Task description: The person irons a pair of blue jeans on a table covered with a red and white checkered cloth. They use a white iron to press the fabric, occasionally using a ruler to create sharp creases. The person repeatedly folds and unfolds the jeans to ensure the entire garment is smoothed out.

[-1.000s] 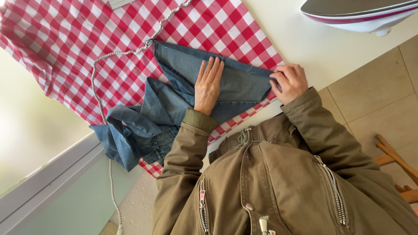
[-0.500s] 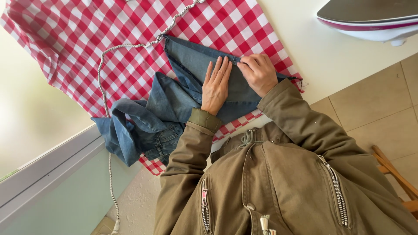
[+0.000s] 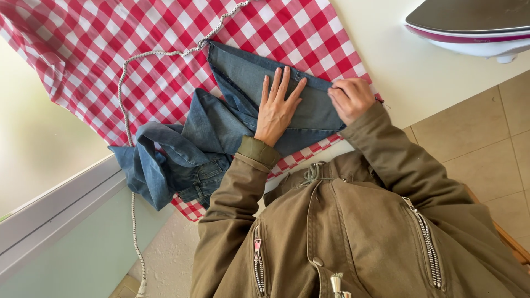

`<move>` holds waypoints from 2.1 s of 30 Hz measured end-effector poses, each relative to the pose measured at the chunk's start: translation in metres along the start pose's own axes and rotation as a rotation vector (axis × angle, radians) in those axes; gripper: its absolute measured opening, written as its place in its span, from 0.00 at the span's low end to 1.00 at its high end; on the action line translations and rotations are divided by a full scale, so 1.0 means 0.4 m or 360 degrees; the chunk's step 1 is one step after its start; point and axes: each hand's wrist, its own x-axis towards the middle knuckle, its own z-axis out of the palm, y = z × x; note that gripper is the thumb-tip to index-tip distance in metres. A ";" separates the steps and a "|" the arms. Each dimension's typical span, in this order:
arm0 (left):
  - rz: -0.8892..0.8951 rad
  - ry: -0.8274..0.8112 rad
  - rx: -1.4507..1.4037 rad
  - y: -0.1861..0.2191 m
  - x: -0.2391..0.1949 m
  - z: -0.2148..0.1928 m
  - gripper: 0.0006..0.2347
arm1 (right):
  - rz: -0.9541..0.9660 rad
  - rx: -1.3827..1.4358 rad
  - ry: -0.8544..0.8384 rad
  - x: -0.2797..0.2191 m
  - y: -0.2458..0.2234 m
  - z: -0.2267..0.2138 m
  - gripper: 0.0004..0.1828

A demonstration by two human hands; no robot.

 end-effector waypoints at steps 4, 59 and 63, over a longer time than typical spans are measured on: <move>0.0013 0.0009 -0.0009 -0.004 0.001 0.007 0.23 | 0.0085 -0.0046 0.0002 -0.092 0.036 -0.026 0.09; 0.0093 -0.0201 0.0245 0.154 0.009 0.067 0.36 | 0.0166 0.0128 0.0011 -0.217 0.055 -0.057 0.26; 0.0057 -0.0211 0.0230 0.167 0.021 0.047 0.36 | 0.0142 0.0118 -0.0026 -0.203 0.047 -0.072 0.27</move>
